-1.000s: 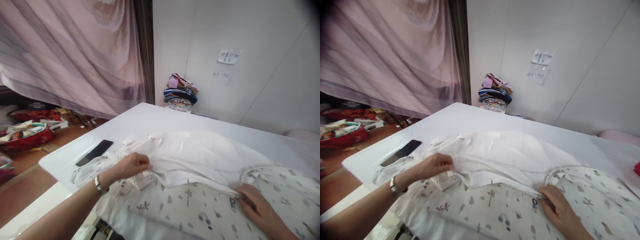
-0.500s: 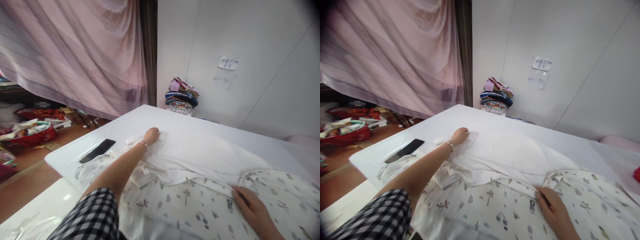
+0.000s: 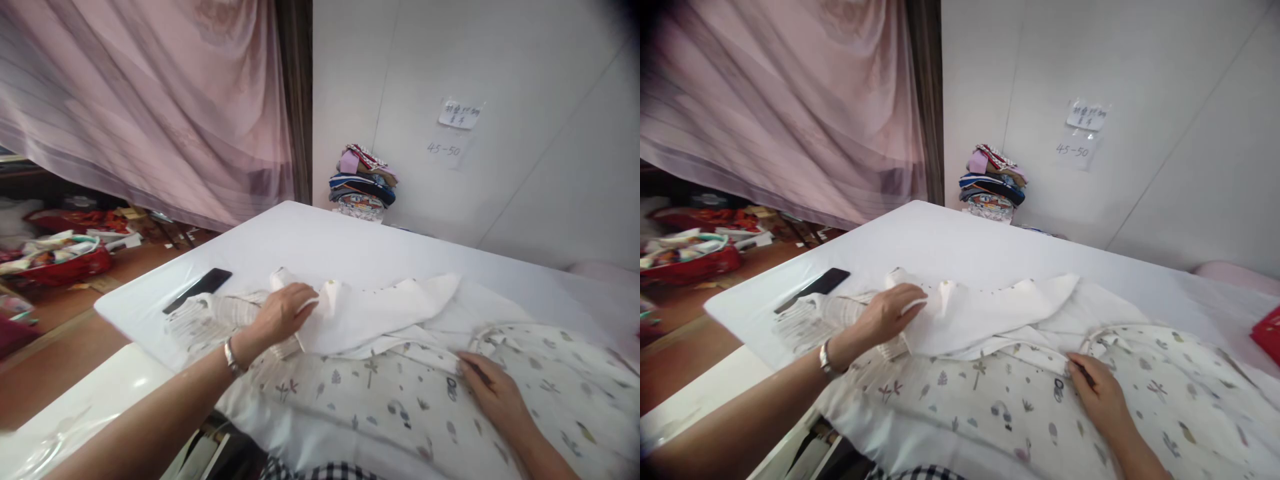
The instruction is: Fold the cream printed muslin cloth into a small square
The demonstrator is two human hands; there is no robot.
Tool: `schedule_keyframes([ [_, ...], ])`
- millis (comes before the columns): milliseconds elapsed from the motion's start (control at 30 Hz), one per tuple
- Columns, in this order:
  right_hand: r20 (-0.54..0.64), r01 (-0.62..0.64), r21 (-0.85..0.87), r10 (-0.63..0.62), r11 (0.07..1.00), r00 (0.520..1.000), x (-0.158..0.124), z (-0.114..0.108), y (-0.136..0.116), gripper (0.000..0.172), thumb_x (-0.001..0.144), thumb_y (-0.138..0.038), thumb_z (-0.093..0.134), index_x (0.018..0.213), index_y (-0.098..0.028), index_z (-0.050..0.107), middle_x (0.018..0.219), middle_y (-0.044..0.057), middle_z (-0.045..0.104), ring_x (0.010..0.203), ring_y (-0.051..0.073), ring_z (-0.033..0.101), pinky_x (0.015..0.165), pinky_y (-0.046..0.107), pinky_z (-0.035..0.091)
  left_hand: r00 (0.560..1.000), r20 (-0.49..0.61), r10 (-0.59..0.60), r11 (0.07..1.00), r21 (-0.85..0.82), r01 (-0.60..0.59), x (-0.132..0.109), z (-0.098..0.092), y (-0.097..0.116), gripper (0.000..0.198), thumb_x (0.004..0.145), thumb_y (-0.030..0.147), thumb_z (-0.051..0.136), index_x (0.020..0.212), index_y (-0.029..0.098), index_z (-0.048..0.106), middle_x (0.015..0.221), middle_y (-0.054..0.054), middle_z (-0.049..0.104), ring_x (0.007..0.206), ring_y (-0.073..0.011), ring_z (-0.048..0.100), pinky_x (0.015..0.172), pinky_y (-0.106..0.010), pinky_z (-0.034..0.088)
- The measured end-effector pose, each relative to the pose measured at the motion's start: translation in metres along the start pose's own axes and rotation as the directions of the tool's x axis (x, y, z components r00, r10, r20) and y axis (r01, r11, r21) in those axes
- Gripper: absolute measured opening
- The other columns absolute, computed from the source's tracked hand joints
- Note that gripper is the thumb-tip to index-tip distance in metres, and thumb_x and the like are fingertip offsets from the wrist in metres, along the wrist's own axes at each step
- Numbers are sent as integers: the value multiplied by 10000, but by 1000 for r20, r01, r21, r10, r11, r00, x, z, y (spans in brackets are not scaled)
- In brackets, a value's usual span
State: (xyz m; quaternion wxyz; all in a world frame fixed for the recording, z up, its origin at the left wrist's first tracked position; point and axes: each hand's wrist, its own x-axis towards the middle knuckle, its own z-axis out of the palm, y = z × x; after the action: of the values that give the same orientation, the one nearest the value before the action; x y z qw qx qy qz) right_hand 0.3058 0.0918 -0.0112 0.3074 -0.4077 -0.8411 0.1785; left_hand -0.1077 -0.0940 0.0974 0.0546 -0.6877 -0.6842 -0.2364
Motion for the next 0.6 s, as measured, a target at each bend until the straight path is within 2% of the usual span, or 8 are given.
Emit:
schedule_keyframes([
  [67,10,-29,16,29,999,1000,1,-1,-4,316,786,-472,496,875,-217,661,937,65,679,895,242,617,811,366,500,988,40,-146,989,37,145,23,9,-24,335,866,338,416,1147,202,538,1214,-92,549,1122,-213,502,956,-356,404],
  [100,23,-50,26,49,998,999,2,-3,-6,318,785,-470,494,877,-216,661,937,64,681,891,240,620,810,362,501,967,109,-229,973,64,223,33,15,-35,399,840,353,447,1201,195,509,1288,-98,497,1174,-226,467,993,-364,375],
  [167,48,-100,44,98,994,994,9,-7,-12,321,787,-464,489,894,-214,660,954,61,681,896,237,620,805,349,502,885,294,-362,932,137,335,46,24,-53,529,773,381,514,1261,182,470,1343,-111,446,1211,-257,436,1013,-381,351],
  [233,55,-138,58,134,989,989,22,-13,-20,319,795,-452,475,916,-216,655,982,60,675,917,235,614,782,330,506,799,430,-421,907,206,367,51,30,-63,586,719,404,544,1258,182,482,1310,-123,481,1181,-288,462,981,-404,372],
  [267,54,-144,59,141,988,989,32,-16,-24,314,802,-440,466,925,-218,652,1000,60,670,932,234,608,770,320,506,772,471,-427,904,221,365,52,32,-65,586,703,411,546,1244,190,499,1279,-122,511,1154,-295,485,959,-408,387],
  [367,68,-100,40,97,994,993,73,-18,-37,289,812,-378,441,939,-216,644,1031,64,655,951,225,594,771,310,495,739,519,-429,903,241,355,50,29,-62,506,687,407,531,1152,212,577,1192,-111,579,1076,-297,539,898,-400,418],
  [467,116,-46,-18,48,999,992,124,-6,-46,290,785,-257,430,979,-202,639,1052,57,643,924,199,595,813,310,473,753,484,-447,893,294,341,48,15,-53,350,704,385,508,968,208,653,1066,-102,636,970,-284,584,818,-375,442],
  [600,304,-19,-186,75,982,950,185,24,-53,476,748,-105,394,1187,-186,559,1269,55,529,1015,173,561,921,291,404,866,249,-434,892,252,375,52,-20,-50,312,763,410,441,900,222,648,985,-59,642,850,-221,604,707,-298,445],
])
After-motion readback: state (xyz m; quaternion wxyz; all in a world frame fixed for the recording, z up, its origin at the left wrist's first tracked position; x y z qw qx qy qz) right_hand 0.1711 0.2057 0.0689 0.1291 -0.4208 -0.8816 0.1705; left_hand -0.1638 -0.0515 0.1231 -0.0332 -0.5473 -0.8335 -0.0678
